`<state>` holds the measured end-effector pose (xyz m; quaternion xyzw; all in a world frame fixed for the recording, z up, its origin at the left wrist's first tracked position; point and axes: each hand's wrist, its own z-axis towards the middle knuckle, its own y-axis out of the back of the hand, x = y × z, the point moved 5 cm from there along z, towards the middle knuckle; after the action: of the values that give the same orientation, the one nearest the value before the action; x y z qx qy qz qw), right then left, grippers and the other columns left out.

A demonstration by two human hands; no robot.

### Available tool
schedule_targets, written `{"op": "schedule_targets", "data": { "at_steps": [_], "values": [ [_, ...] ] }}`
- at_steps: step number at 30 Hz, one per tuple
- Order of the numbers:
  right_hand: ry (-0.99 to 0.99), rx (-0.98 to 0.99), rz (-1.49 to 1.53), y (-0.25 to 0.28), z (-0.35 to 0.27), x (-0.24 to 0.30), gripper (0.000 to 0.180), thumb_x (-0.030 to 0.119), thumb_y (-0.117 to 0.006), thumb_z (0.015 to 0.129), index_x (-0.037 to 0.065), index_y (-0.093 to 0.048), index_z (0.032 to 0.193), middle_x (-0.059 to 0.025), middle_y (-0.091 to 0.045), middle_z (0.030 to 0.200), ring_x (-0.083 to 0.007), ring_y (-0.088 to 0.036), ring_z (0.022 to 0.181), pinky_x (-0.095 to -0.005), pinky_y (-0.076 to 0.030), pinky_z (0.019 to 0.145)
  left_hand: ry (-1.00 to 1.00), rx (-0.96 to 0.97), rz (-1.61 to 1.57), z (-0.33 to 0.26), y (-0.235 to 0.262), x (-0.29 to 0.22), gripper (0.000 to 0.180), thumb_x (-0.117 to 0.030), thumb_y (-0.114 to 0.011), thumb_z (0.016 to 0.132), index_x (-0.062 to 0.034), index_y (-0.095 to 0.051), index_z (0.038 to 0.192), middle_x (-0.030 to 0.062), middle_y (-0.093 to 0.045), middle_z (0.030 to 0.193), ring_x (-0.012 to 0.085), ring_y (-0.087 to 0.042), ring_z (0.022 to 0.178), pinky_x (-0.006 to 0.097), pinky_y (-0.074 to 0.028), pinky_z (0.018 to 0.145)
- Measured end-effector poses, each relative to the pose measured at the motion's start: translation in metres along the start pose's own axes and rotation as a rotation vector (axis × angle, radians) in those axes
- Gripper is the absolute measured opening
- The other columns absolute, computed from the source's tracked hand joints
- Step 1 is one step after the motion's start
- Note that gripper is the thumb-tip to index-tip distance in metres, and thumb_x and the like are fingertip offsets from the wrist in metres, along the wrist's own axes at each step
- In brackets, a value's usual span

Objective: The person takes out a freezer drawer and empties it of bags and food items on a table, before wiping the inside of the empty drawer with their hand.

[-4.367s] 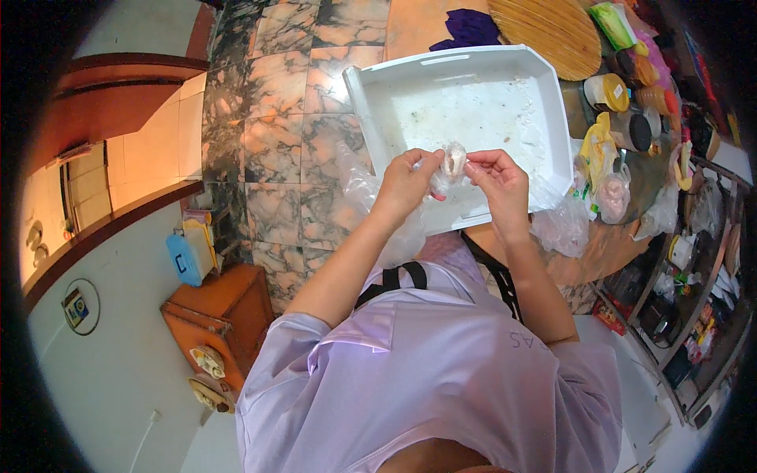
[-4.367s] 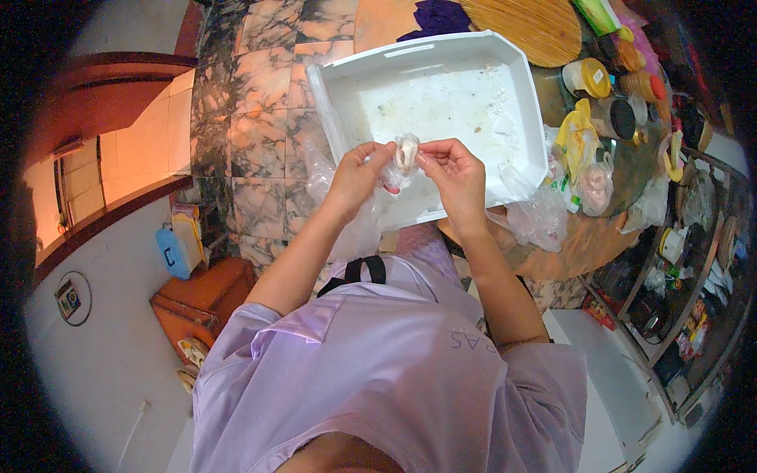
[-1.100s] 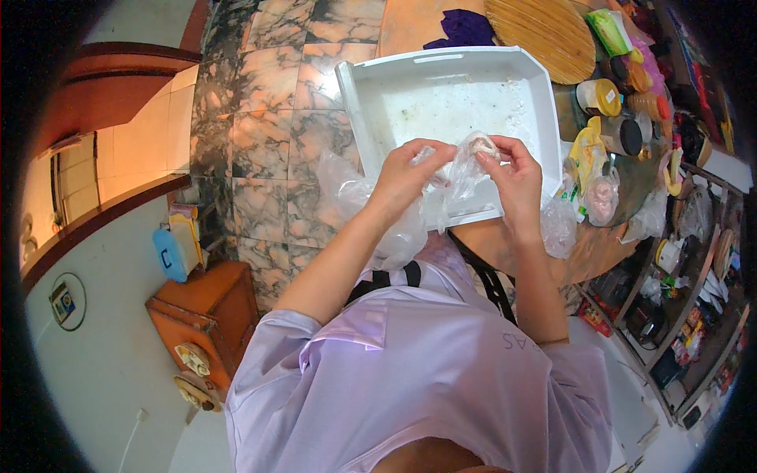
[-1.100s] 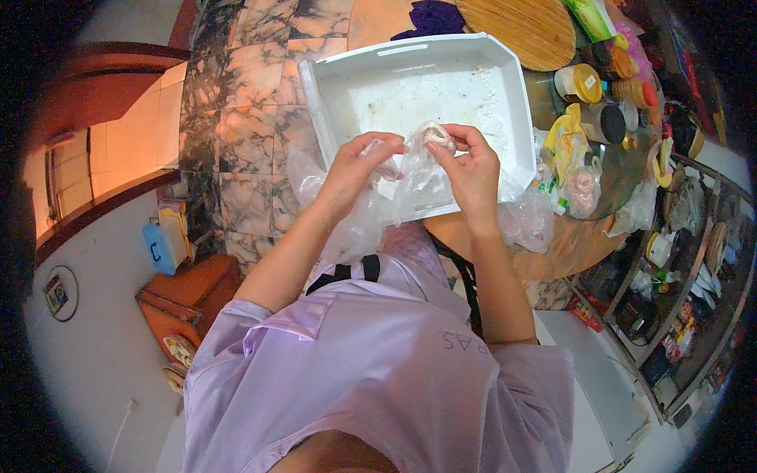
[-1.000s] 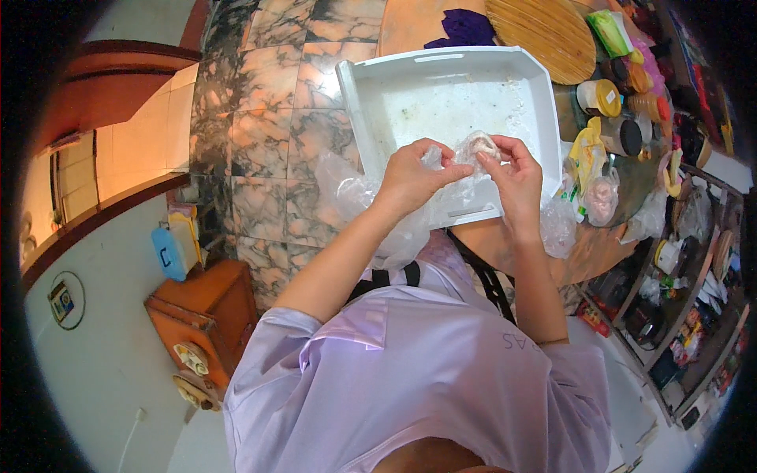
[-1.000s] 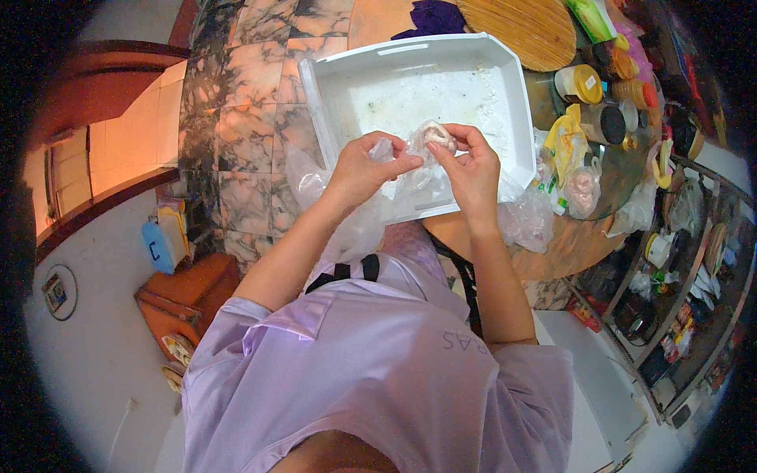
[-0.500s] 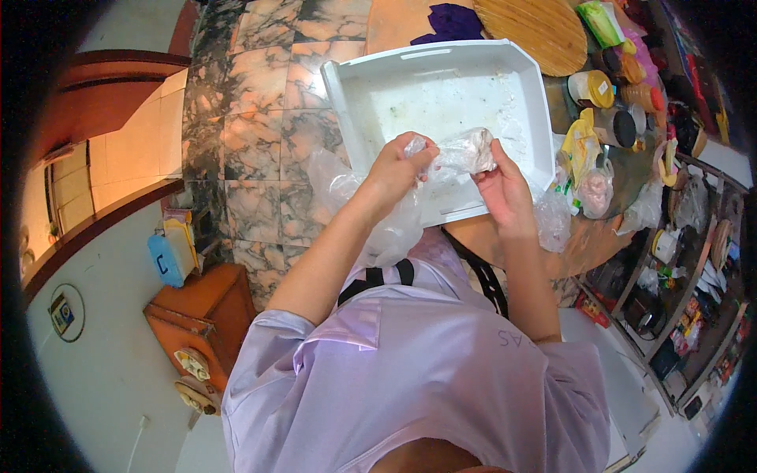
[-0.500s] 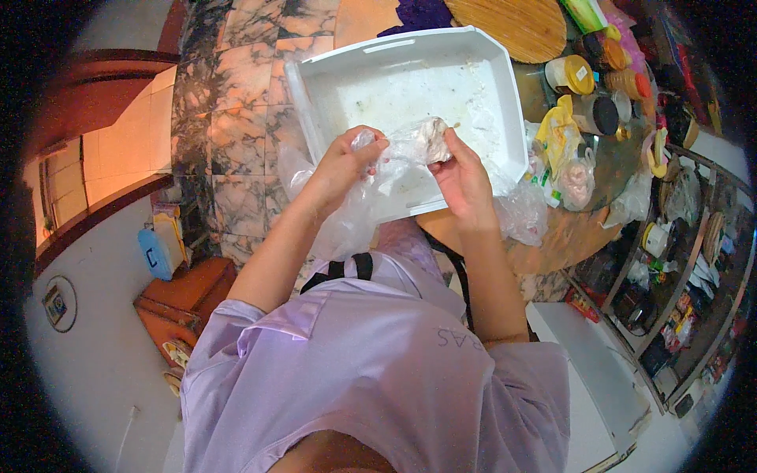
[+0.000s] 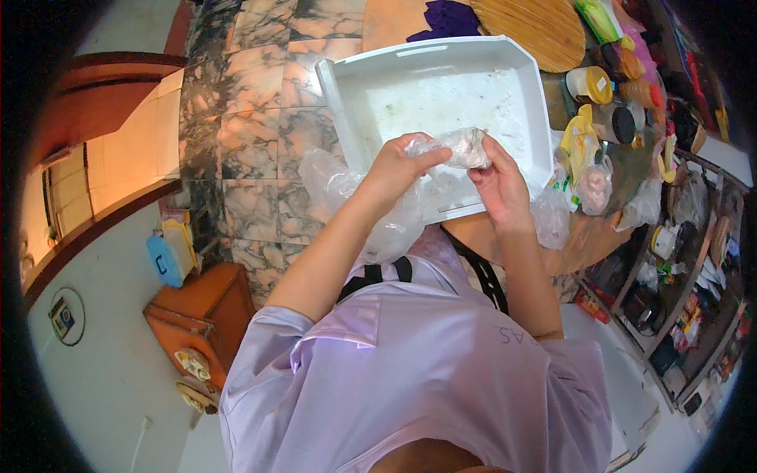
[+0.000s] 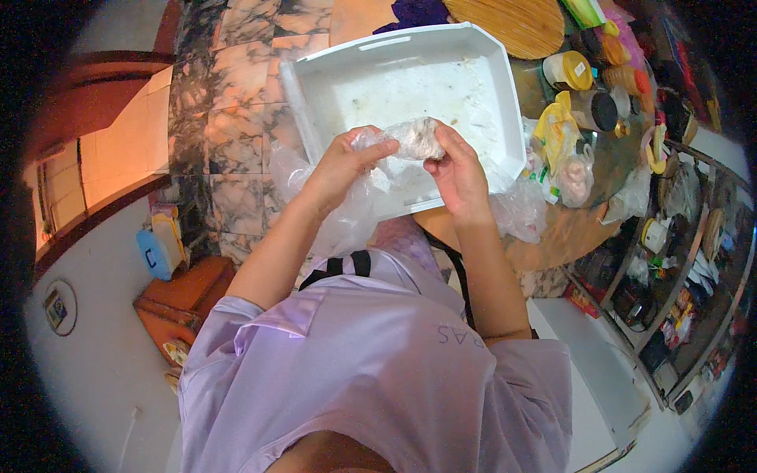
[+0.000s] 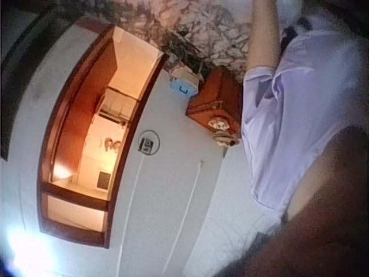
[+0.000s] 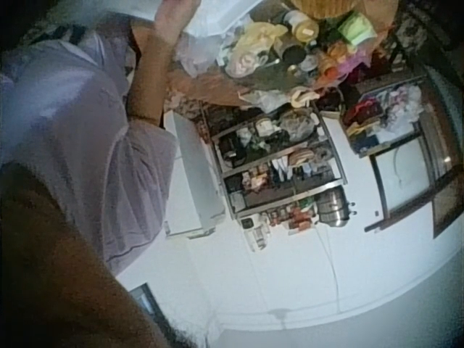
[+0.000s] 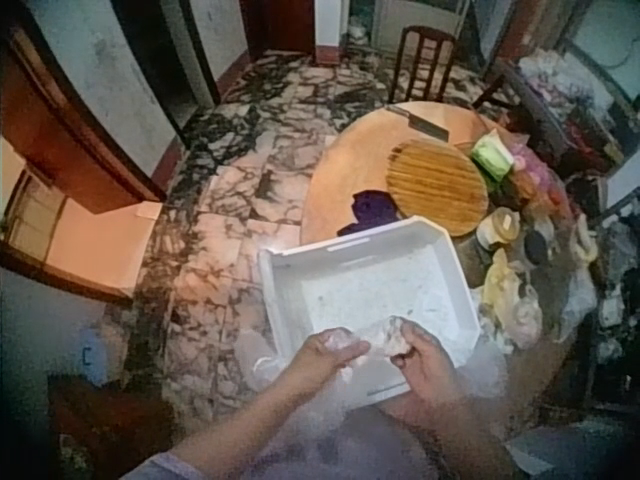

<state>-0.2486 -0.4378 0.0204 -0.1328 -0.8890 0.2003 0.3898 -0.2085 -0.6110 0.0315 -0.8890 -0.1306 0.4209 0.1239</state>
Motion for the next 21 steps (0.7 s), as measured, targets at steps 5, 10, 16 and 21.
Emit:
{"op": "schedule_targets", "data": {
  "at_steps": [5,10,16,21],
  "values": [
    [-0.116,-0.006,0.201,0.007,0.006,-0.016,0.025,0.023,-0.056,0.094,0.004,-0.059,0.110,-0.0026,-0.061,0.093,-0.0100,-0.054,0.079,-0.0229,-0.040,0.059,0.042,-0.012,-0.191,0.002,-0.002,0.002,0.026,-0.028,-0.072,0.082,-0.0091,-0.061,0.096,-0.0028,-0.061,0.083,0.0056,-0.047,0.070,0.020,-0.037,0.060],
    [-0.277,0.070,0.234,0.004,0.006,-0.025,0.023,0.026,-0.052,0.096,0.006,-0.058,0.105,-0.0029,-0.060,0.089,-0.0112,-0.054,0.077,-0.0241,-0.042,0.058,0.077,0.019,-0.355,0.001,-0.007,0.003,0.026,-0.030,-0.066,0.087,-0.0092,-0.058,0.099,-0.0019,-0.060,0.083,0.0077,-0.045,0.068,0.022,-0.037,0.064],
    [-0.331,0.190,0.148,0.004,0.001,-0.031,0.030,0.028,-0.052,0.095,0.006,-0.056,0.115,-0.0062,-0.061,0.098,-0.0151,-0.058,0.084,-0.0283,-0.049,0.072,0.034,0.082,-0.364,0.006,-0.005,0.003,0.020,-0.029,-0.059,0.092,-0.0094,-0.060,0.094,-0.0016,-0.061,0.082,0.0074,-0.045,0.067,0.023,-0.037,0.061],
    [0.086,0.066,-0.417,-0.034,-0.016,0.001,0.035,0.020,-0.058,0.092,0.004,-0.052,0.123,-0.0089,-0.056,0.115,-0.0159,-0.058,0.095,-0.0290,-0.049,0.080,0.043,0.014,-0.395,0.002,0.002,-0.002,0.022,-0.030,-0.058,0.092,-0.0085,-0.061,0.093,-0.0013,-0.060,0.081,0.0069,-0.044,0.064,0.021,-0.036,0.058]
  ]
}}
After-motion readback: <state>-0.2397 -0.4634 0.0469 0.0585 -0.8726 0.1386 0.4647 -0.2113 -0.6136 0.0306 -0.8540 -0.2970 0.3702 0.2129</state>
